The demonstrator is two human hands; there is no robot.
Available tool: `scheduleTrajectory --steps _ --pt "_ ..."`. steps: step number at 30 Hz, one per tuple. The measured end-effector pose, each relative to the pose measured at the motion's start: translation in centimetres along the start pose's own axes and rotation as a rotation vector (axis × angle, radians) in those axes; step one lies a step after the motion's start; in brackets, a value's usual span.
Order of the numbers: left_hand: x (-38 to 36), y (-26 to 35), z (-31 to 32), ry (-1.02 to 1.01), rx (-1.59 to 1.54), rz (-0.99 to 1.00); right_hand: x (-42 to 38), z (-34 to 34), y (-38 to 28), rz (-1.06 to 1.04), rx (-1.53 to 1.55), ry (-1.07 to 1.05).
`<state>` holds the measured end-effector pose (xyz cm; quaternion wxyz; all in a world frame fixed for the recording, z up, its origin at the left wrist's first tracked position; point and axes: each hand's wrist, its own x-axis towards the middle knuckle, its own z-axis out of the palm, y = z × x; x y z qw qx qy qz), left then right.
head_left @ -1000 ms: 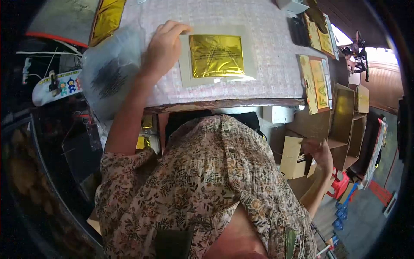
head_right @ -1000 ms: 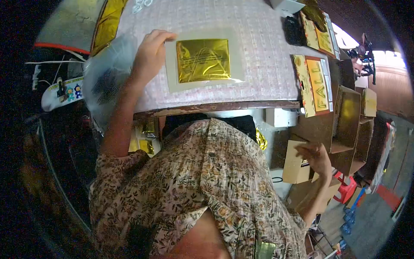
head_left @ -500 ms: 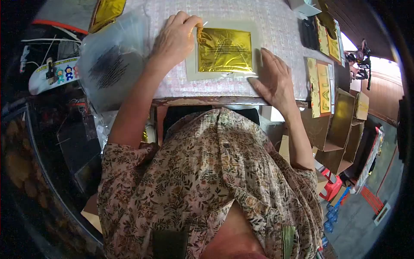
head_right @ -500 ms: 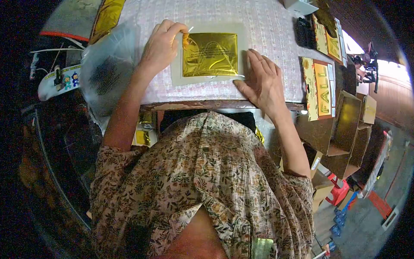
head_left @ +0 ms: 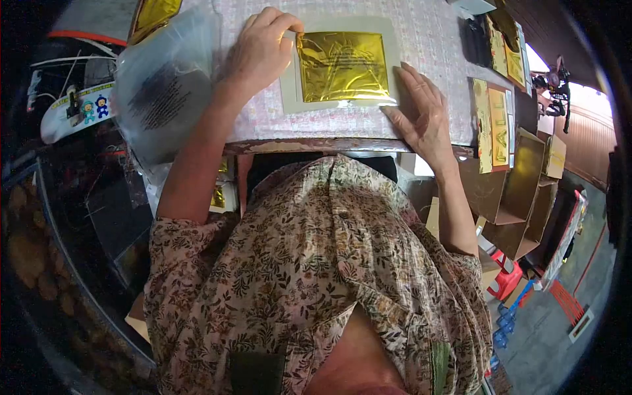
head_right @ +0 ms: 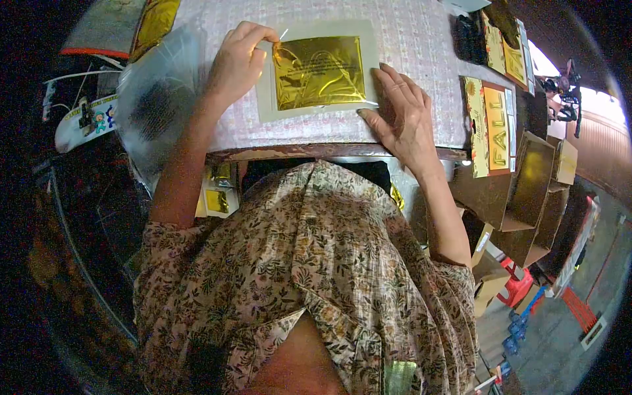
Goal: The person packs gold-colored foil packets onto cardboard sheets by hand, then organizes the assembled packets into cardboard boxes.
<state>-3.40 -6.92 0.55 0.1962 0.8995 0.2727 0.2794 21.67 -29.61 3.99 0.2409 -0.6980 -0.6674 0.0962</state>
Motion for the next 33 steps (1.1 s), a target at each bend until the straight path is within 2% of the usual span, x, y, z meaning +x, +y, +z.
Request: scheduleTrajectory --steps 7,13,16,18,20,22,23,25,33 --pt "0.2 -0.7 0.0 -0.002 -0.034 0.078 -0.3 0.2 0.3 -0.030 -0.034 0.008" --pt "0.2 -0.6 0.0 -0.034 -0.103 0.014 -0.2 -0.2 0.3 -0.037 -0.037 -0.027" --pt "0.4 0.5 -0.8 0.044 -0.117 0.017 0.4 -1.0 -0.3 -0.021 -0.003 -0.060" --pt "0.0 1.7 -1.1 0.026 -0.110 0.023 1.5 -1.1 -0.8 -0.014 0.021 -0.065" --pt "-0.9 3.3 -0.9 -0.001 -0.111 0.031 3.4 0.1 -1.8 -0.143 -0.185 0.039" --pt "-2.1 4.5 -0.1 -0.073 0.354 0.085 4.8 2.0 -1.7 -0.157 -0.275 0.012" --pt "-2.4 4.8 0.0 -0.075 0.354 0.085 5.6 2.9 -1.8 -0.182 -0.282 0.007" --pt "-2.5 4.9 -0.1 -0.231 0.366 0.062 6.4 4.1 -1.5 -0.215 -0.313 -0.029" --pt "-2.3 4.2 0.1 -0.236 0.301 0.031 6.1 4.7 -0.3 -0.160 -0.287 -0.046"
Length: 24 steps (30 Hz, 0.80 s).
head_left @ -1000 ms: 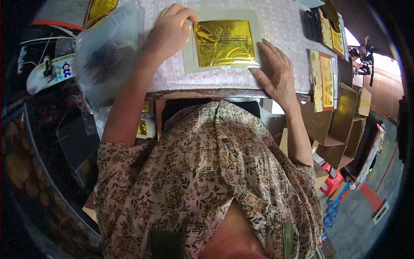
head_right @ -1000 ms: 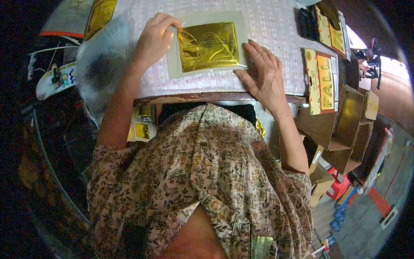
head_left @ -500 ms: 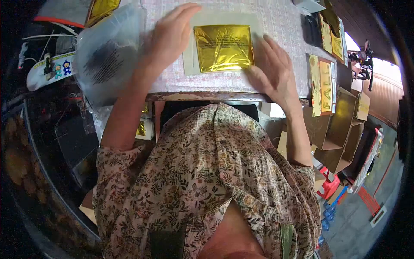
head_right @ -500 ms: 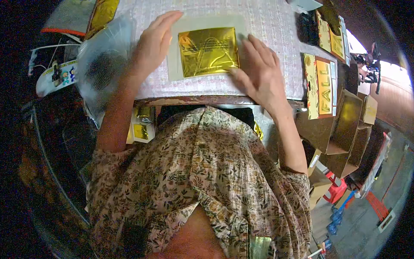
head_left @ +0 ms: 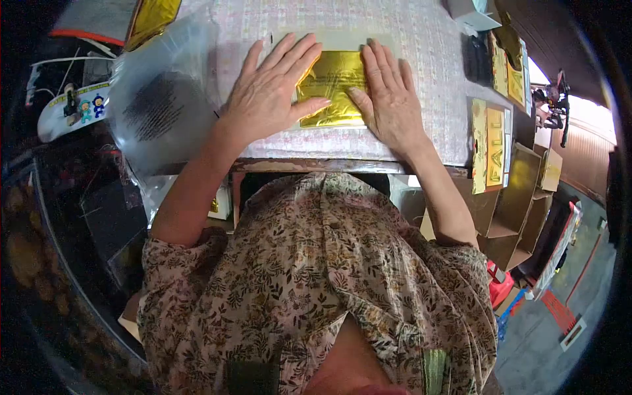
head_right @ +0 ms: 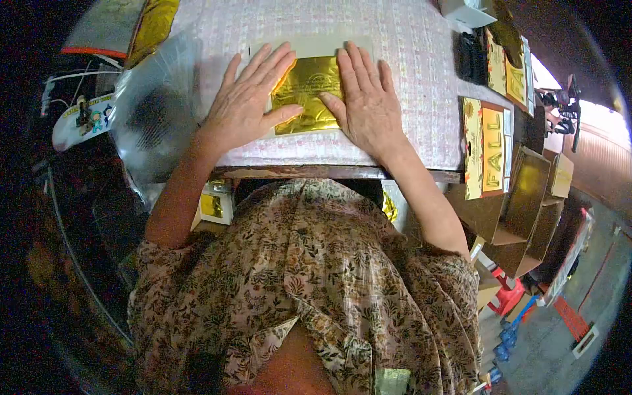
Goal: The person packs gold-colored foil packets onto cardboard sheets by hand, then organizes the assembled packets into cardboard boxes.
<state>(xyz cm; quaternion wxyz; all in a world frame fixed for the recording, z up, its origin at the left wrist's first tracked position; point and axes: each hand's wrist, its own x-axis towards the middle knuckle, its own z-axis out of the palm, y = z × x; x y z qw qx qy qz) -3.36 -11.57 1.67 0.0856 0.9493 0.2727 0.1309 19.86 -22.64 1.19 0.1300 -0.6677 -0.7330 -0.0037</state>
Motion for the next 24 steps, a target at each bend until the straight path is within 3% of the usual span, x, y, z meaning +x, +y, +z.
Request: scheduleTrajectory --steps 5,7,8,9,11,15,17,19,21,24 --pt "1.1 -2.9 -0.2 -0.005 -0.136 -0.017 1.2 -2.0 1.9 0.004 -0.100 -0.106" --pt "3.0 -5.3 -0.4 0.255 -0.259 -0.064 3.6 -2.9 3.8 0.043 0.158 -0.019" --pt "4.3 -6.0 -0.5 0.440 -0.181 0.030 5.1 -2.3 4.6 0.104 0.380 0.061" --pt "5.2 -6.9 -0.5 0.442 -0.179 0.029 6.6 -1.8 5.5 0.149 0.604 0.155" --pt "6.5 -8.6 -0.2 0.215 -0.188 0.047 9.1 -1.8 7.5 -0.056 0.281 0.082" --pt "8.4 -10.5 -0.5 0.064 -0.328 0.160 10.8 -1.3 9.2 -0.089 0.274 -0.081" --pt "8.9 -10.4 -1.1 -0.223 -0.618 -0.101 11.0 -1.4 9.5 -0.076 0.318 -0.105" --pt "8.6 -9.8 -1.5 -0.221 -0.688 -0.134 11.0 -1.6 9.7 -0.060 0.364 -0.131" --pt "8.3 -9.4 -1.4 -0.219 -0.759 -0.167 11.0 -1.8 9.7 0.157 0.667 -0.300" --pt "7.7 -9.8 -1.0 -0.134 -0.618 -0.027 10.2 -0.4 11.3 0.123 0.900 -0.273"
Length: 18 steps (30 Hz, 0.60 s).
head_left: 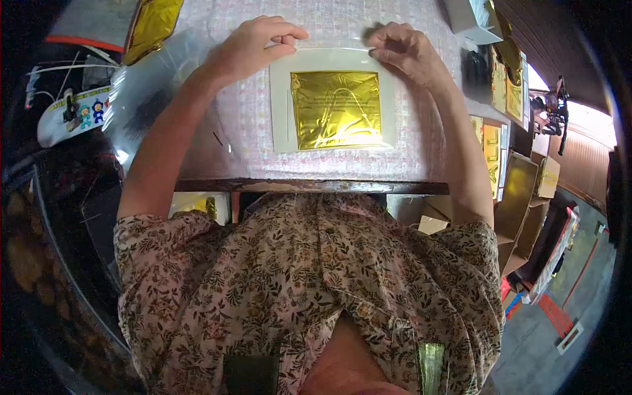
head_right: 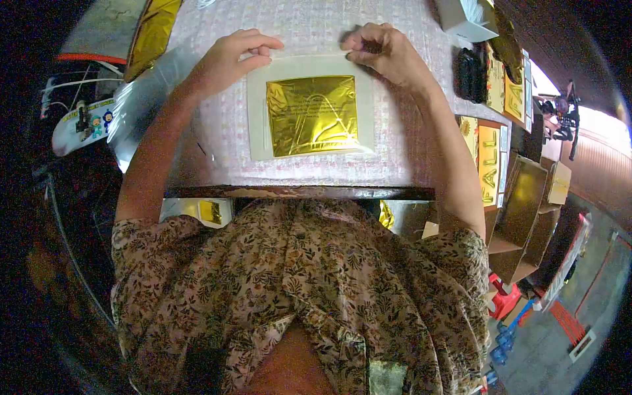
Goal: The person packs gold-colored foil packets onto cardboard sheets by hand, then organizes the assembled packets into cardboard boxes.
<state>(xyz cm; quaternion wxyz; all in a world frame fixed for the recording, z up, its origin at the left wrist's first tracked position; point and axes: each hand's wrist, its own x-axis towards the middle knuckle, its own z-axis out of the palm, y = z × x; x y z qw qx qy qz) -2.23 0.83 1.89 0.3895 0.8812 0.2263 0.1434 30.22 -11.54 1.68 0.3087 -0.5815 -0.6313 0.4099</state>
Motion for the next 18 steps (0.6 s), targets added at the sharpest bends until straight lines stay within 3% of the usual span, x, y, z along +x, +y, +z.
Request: scheduleTrajectory --steps 2,4,9,15,17,18 --pt "-0.2 -0.5 0.3 0.038 0.197 0.250 -0.9 0.6 0.2 -0.071 -0.034 0.074" --pt "-0.9 0.1 0.8 0.080 0.222 0.266 -1.6 0.9 -0.1 -0.142 -0.070 0.151" --pt "-3.1 0.7 1.2 0.070 0.364 0.263 -3.4 1.4 -0.7 -0.437 -0.722 0.244" --pt "-4.9 1.4 1.9 0.137 0.641 0.349 -6.3 4.2 -3.8 -0.265 -1.140 0.308" --pt "-5.2 1.9 2.0 0.118 0.753 0.323 -6.0 5.8 -2.9 -0.186 -1.373 0.223" --pt "-5.3 2.2 2.1 0.121 0.757 0.333 -5.6 7.1 -5.1 -0.150 -1.051 0.178"
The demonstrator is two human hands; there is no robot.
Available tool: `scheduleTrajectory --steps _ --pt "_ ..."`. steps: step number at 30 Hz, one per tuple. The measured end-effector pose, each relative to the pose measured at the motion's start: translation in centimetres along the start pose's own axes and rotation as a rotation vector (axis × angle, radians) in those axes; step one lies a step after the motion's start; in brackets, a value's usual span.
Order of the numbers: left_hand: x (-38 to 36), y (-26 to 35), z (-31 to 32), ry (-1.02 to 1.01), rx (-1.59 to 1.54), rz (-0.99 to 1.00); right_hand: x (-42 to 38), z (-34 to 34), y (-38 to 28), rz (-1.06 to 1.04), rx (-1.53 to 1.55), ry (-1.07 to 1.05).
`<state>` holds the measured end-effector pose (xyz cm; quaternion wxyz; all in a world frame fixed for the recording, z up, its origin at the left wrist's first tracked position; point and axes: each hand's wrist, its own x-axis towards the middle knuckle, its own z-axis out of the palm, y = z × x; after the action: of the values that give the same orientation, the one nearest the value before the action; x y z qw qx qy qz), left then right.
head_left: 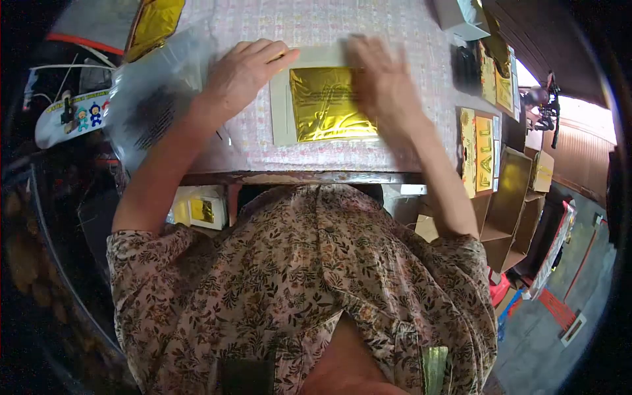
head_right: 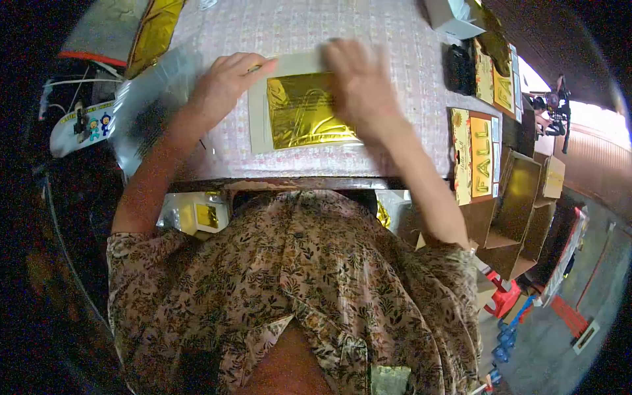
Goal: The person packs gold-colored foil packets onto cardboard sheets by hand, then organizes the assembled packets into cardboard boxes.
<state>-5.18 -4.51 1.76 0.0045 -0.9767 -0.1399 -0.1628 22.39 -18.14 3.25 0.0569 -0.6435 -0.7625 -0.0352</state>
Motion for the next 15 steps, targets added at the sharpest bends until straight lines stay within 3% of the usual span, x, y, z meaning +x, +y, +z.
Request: scheduleTrajectory --steps 1,5,9,11,15 --pt "0.0 0.2 -0.1 -0.054 0.035 -0.026 1.1 -1.0 -2.6 0.041 0.321 -0.039" --pt "-0.1 1.1 -0.5 -0.089 0.040 -0.094 1.5 2.4 -6.1 -0.005 0.185 0.001" --pt "-0.7 0.9 -0.1 -0.071 -0.031 -0.138 -0.2 2.1 -2.6 0.046 0.002 -0.067" --pt "-0.9 0.9 0.1 0.019 -0.055 -0.130 -1.6 3.0 0.8 0.182 0.008 0.043" --pt "0.2 -0.7 1.1 0.123 -0.248 -0.104 -3.0 2.8 2.5 0.127 -0.064 0.056"
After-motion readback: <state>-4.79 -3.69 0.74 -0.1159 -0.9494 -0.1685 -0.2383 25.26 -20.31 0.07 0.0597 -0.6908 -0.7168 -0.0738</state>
